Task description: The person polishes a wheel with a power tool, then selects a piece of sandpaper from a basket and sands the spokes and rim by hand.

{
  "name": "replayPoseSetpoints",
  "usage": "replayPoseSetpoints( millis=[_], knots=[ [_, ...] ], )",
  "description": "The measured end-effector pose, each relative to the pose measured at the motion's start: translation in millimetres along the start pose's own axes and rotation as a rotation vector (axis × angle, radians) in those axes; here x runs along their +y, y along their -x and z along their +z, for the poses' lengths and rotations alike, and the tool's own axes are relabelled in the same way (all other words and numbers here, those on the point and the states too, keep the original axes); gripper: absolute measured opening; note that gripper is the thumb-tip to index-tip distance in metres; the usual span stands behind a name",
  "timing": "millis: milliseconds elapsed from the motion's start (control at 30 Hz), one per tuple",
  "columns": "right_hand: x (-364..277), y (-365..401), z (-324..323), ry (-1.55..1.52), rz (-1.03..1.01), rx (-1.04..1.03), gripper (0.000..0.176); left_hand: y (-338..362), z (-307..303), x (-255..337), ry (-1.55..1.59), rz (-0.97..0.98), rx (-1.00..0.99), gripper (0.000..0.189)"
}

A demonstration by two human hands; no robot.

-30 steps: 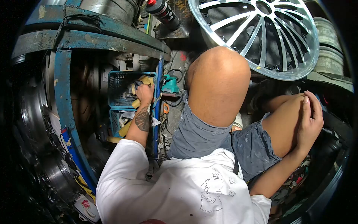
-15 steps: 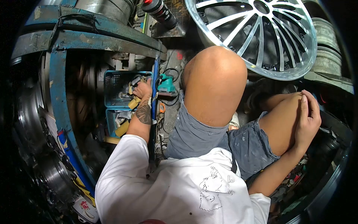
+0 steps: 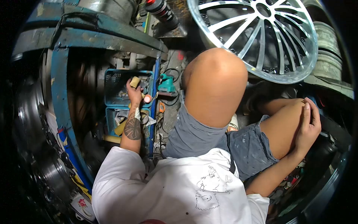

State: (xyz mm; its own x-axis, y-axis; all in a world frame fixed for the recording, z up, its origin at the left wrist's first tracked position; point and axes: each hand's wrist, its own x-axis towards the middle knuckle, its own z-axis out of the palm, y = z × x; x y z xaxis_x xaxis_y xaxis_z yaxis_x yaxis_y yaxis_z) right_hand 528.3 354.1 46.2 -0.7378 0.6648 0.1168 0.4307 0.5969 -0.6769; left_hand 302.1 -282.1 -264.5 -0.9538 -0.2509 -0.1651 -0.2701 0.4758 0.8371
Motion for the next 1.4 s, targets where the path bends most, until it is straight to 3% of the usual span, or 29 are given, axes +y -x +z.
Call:
replayPoseSetpoints(
  millis=[33,133,233,267,300,367,500,533,633,767,933,967,1033,1133,1233,1400],
  knots=[
    [-2.3,-0.2,0.1,0.021,0.003,-0.002,0.026,-1.1,-1.9,-1.7,0.142,0.074,-0.011,0.076],
    [-12.6,-0.7,3.9,0.098,-0.034,-0.026,0.026,17.4,-19.0,36.0,0.174,-0.139,-0.130,0.071],
    [-18.4,-1.2,6.0,0.159,-0.082,-0.035,0.025,9.3,-27.7,9.4,0.071,-0.117,-0.153,0.056],
    [-20.0,-0.9,7.7,0.172,-0.096,-0.033,0.025,3.5,-33.9,-11.8,0.020,-0.041,-0.099,0.041],
    [-22.0,-0.3,8.8,0.188,-0.109,-0.031,0.025,8.4,-43.2,3.4,-0.009,-0.095,-0.076,0.038],
    [-26.4,0.8,10.0,0.213,-0.134,-0.036,0.024,-3.5,-74.2,-6.4,-0.040,0.019,0.040,0.040],
    [-27.4,1.5,8.8,0.246,-0.156,-0.031,0.025,-1.2,-137.5,42.0,-0.454,-0.075,0.207,0.036],
    [-26.1,0.9,8.3,0.231,-0.137,-0.034,0.025,-2.1,-144.9,36.5,-0.613,0.076,0.264,0.041],
    [-25.2,0.0,8.1,0.228,-0.092,-0.049,0.026,15.9,-117.6,61.2,-0.930,0.107,0.412,0.049],
    [-21.5,-2.4,7.7,0.290,-0.123,-0.079,0.027,27.7,-54.2,46.9,-0.991,0.378,0.042,0.068],
    [-10.5,-4.0,4.4,0.298,-0.120,-0.088,0.031,12.7,-2.3,16.2,-1.008,-0.247,0.150,0.086],
    [-7.8,-6.1,3.6,0.296,-0.129,-0.098,0.032,11.6,7.7,8.2,-0.948,-0.221,0.187,0.081],
    [-10.6,-7.0,2.2,0.278,-0.097,-0.115,0.034,13.0,13.2,15.6,-0.724,-0.195,0.078,0.072],
    [-17.2,-8.9,2.9,0.278,-0.037,-0.110,0.036,35.3,36.7,22.4,-0.601,-0.084,0.189,0.063],
    [-20.9,-16.0,7.3,0.313,-0.060,-0.145,0.036,50.1,45.9,21.2,-0.766,0.016,0.265,0.061],
    [-24.5,-24.9,16.6,0.367,-0.170,-0.183,0.034,36.5,3.7,16.3,-0.685,0.121,0.140,0.057]
  ],
)
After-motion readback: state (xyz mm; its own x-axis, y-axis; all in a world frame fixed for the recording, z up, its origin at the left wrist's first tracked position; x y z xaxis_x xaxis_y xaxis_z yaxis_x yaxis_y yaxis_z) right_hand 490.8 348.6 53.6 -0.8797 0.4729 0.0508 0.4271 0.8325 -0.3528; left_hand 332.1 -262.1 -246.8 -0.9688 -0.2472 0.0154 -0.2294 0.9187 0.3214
